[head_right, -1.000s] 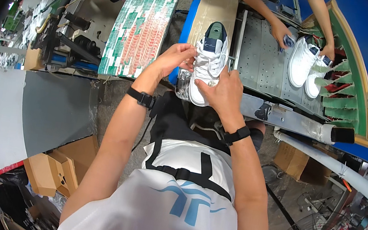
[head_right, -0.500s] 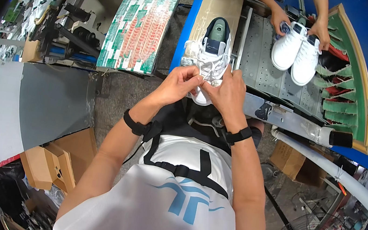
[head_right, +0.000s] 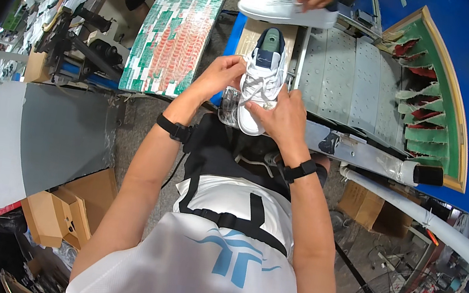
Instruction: The worker is assembling shoes, including inserting components, checking quality, and placing them on an assembly line conveyor.
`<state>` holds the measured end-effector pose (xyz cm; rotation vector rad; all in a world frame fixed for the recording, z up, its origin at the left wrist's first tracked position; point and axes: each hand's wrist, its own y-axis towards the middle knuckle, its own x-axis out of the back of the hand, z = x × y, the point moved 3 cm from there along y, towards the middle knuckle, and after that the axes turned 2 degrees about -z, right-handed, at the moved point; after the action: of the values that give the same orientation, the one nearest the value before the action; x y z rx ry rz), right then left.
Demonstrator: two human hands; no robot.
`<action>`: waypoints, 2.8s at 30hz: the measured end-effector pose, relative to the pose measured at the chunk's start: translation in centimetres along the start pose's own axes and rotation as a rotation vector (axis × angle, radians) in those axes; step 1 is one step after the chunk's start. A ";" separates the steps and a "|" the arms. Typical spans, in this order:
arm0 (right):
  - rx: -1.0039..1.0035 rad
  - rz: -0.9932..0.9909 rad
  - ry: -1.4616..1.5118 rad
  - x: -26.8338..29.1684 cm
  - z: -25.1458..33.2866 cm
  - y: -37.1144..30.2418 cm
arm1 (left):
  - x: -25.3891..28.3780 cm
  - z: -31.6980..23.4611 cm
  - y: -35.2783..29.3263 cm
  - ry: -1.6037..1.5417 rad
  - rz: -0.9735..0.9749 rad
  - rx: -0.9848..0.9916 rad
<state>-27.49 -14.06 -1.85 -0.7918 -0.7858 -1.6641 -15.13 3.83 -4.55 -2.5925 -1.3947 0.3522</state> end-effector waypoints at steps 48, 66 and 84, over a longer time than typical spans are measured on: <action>0.355 0.032 0.082 2.8 6.0 -0.6 | -3.1 -3.8 10.6 0.912 -0.154 -0.382; 0.094 0.007 0.303 6.2 2.8 -2.2 | -2.4 -4.2 9.9 0.845 -0.169 -0.478; 0.144 0.118 0.151 8.3 3.5 -6.6 | -2.5 -4.2 10.2 0.879 -0.181 -0.451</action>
<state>-35.21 -14.32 6.25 -0.5934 -0.7293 -1.5242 -7.17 -4.01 -2.94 -2.3453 -1.4053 -1.1020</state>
